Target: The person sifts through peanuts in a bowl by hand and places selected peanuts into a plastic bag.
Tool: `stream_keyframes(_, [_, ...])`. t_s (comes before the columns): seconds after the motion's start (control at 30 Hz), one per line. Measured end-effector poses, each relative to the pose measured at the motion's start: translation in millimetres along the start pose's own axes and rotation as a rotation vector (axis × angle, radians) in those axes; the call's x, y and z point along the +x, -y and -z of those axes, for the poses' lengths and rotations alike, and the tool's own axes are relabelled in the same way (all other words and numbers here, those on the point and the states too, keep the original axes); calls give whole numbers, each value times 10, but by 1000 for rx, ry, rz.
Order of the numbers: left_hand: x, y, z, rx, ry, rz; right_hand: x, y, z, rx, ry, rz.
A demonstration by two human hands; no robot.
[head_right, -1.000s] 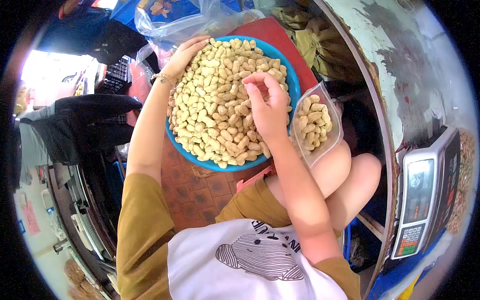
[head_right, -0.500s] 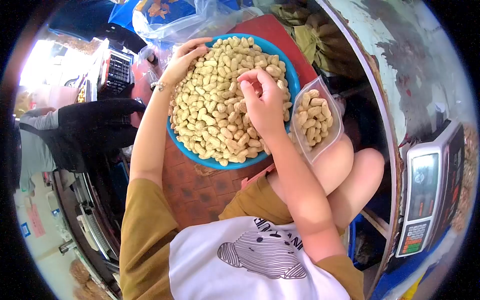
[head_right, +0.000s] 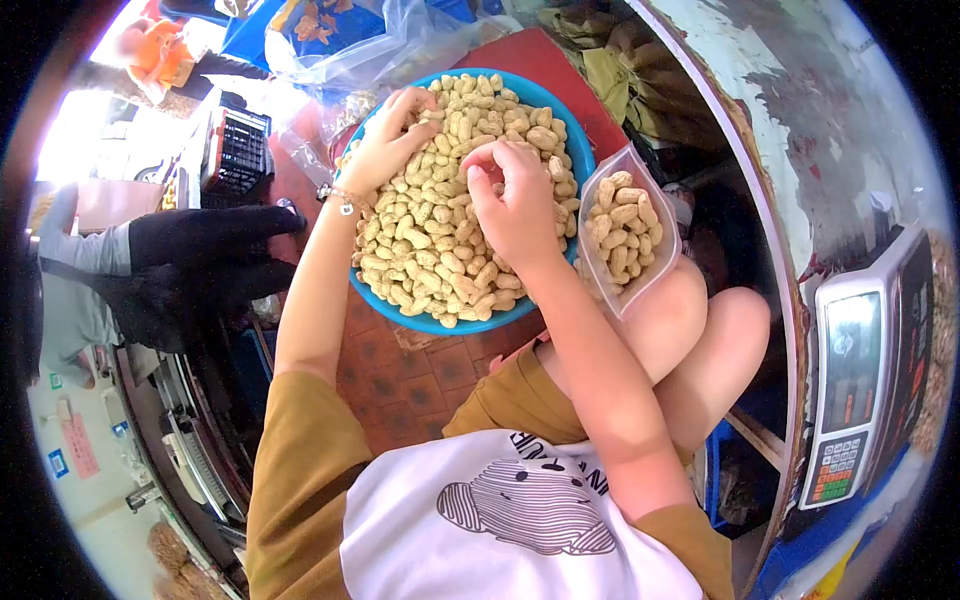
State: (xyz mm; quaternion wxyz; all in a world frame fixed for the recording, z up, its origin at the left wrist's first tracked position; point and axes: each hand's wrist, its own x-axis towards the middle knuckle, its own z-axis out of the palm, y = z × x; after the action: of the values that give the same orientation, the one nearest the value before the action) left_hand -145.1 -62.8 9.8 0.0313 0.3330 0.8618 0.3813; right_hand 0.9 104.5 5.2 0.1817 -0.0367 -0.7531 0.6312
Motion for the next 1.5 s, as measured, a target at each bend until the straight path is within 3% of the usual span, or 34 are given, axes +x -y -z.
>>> stream_keyframes(0.17, [-15, -42, -23, 16, 19, -185, 0, -36, -3, -9, -10, 23])
stream_keyframes(0.27, [-52, -187, 13, -82, 93, -153, 2, -34, -4, -39, -20, 52])
stream_keyframes(0.33, [-131, -500, 74, -295, 204, 141, 8, -68, -16, -123, -32, 120])
stream_keyframes(0.53, [-211, -669, -39, -598, 278, 85, -14, -129, -45, -314, -100, 267])
stream_keyframes(0.63, [-226, -770, -1, -768, 268, 33, -2, -107, -9, -433, -246, 327])
stream_keyframes(0.73, [-336, -761, 100, -667, 277, 126, 56, -161, -20, -342, -290, 354])
stream_keyframes(0.83, [-427, -672, 86, -653, 240, 81, 124, -228, -51, -249, -215, 331])
stream_keyframes(0.93, [-496, -613, 119, -920, 227, -41, 131, -202, -81, -151, -101, 287])
stream_keyframes(1.03, [-581, -637, 52, -819, -181, 133, 151, -178, -87, -201, -82, 364])
stream_keyframes(1.07, [-605, -601, 41, -614, -261, 177, 187, -227, -99, -249, -150, 369])
stream_keyframes(1.17, [-677, -528, -90, -510, -416, 380, 290, -359, -80, -331, -267, 353])
stream_keyframes(1.33, [-823, -533, -218, 144, -341, 324, 288, -343, -86, -324, -140, 249])
stream_keyframes(1.5, [-711, -756, -498, 238, -418, 305, 141, -254, -205, -692, -80, 374])
